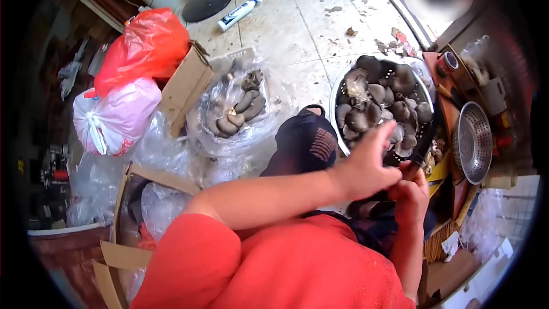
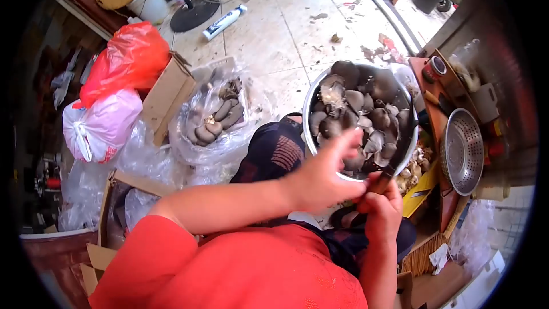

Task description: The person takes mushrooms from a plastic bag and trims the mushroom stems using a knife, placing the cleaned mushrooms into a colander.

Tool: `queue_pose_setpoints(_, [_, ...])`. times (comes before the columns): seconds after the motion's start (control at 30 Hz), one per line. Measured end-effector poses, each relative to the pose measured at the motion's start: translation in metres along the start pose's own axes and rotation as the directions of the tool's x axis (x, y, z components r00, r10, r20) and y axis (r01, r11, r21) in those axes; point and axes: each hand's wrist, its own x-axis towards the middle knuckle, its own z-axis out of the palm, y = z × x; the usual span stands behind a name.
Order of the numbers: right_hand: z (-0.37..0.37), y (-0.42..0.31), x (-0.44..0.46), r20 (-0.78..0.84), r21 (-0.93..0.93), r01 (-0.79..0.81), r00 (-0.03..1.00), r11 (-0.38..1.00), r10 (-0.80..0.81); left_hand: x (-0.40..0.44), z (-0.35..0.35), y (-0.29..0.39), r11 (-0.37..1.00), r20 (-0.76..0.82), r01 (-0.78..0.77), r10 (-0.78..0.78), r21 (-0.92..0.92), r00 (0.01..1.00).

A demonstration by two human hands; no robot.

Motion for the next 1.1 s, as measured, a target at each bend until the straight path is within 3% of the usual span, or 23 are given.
queue_pose_setpoints(0.07, [-0.003, 0.01, 0.006, -0.049, 0.153, 0.035, 0.998, 0.988, -0.027, -0.001, -0.054, 0.003, 0.983, -0.08, -0.001, -0.014, -0.181, 0.997])
queue_pose_setpoints(0.17, [-0.015, 0.026, 0.011, -0.084, 0.129, 0.002, 0.996, 0.992, 0.009, -0.007, -0.15, -0.042, 0.986, -0.378, 0.047, -0.105, -0.16, 0.92])
queue_pose_setpoints(0.2, [-0.016, 0.031, 0.011, -0.117, 0.151, -0.031, 0.992, 0.988, 0.049, -0.014, -0.186, -0.076, 0.991, -0.47, 0.135, -0.109, 0.022, 0.876])
queue_pose_setpoints(0.27, [-0.015, 0.04, 0.013, -0.15, 0.177, -0.067, 0.984, 0.982, 0.094, -0.04, -0.245, -0.137, 0.928, -0.551, 0.318, -0.163, 0.197, 0.818])
queue_pose_setpoints(0.33, [-0.014, 0.049, 0.011, -0.176, 0.166, -0.127, 0.972, 0.978, 0.156, -0.063, -0.283, -0.164, 0.794, -0.508, 0.478, -0.255, 0.376, 0.823])
queue_pose_setpoints(0.47, [-0.01, 0.06, 0.013, -0.18, 0.072, -0.17, 0.967, 0.983, 0.18, -0.081, -0.338, -0.189, 0.628, -0.471, 0.548, -0.307, 0.552, 0.827])
queue_pose_setpoints(0.57, [-0.003, 0.064, 0.015, -0.18, 0.023, -0.172, 0.968, 0.985, 0.173, -0.08, -0.363, -0.181, 0.502, -0.501, 0.543, -0.23, 0.673, 0.834])
queue_pose_setpoints(0.63, [0.0, 0.067, 0.017, -0.172, 0.019, -0.185, 0.967, 0.983, 0.185, -0.088, -0.375, -0.18, 0.265, -0.512, 0.503, -0.037, 0.823, 0.858])
queue_pose_setpoints(0.67, [0.001, 0.069, 0.018, -0.165, 0.015, -0.186, 0.969, 0.983, 0.185, -0.095, -0.378, -0.181, 0.259, -0.517, 0.509, -0.043, 0.821, 0.855])
queue_pose_setpoints(0.73, [0.008, 0.07, 0.019, -0.152, 0.03, -0.199, 0.968, 0.98, 0.201, -0.11, -0.378, -0.184, 0.017, -0.609, 0.613, -0.09, 0.79, 0.788])
queue_pose_setpoints(0.8, [0.013, 0.07, 0.019, -0.145, 0.047, -0.207, 0.966, 0.977, 0.212, -0.128, -0.376, -0.196, 0.012, -0.633, 0.64, -0.14, 0.768, 0.762])
queue_pose_setpoints(0.9, [0.014, 0.071, 0.016, -0.107, 0.052, -0.234, 0.965, 0.971, 0.239, -0.145, -0.375, -0.213, 0.109, -0.592, 0.604, -0.122, 0.79, 0.797])
queue_pose_setpoints(0.97, [0.013, 0.074, 0.014, -0.102, 0.04, -0.236, 0.966, 0.971, 0.239, -0.136, -0.359, -0.192, 0.286, -0.643, 0.65, -0.132, 0.704, 0.755])
queue_pose_setpoints(1.0, [0.013, 0.075, 0.014, -0.097, 0.029, -0.233, 0.967, 0.972, 0.235, -0.131, -0.353, -0.185, 0.284, -0.644, 0.652, -0.133, 0.703, 0.753])
queue_pose_setpoints(1.1, [0.012, 0.078, 0.013, -0.108, 0.017, -0.232, 0.967, 0.973, 0.232, -0.104, -0.336, -0.176, 0.397, -0.536, 0.491, 0.003, 0.775, 0.844])
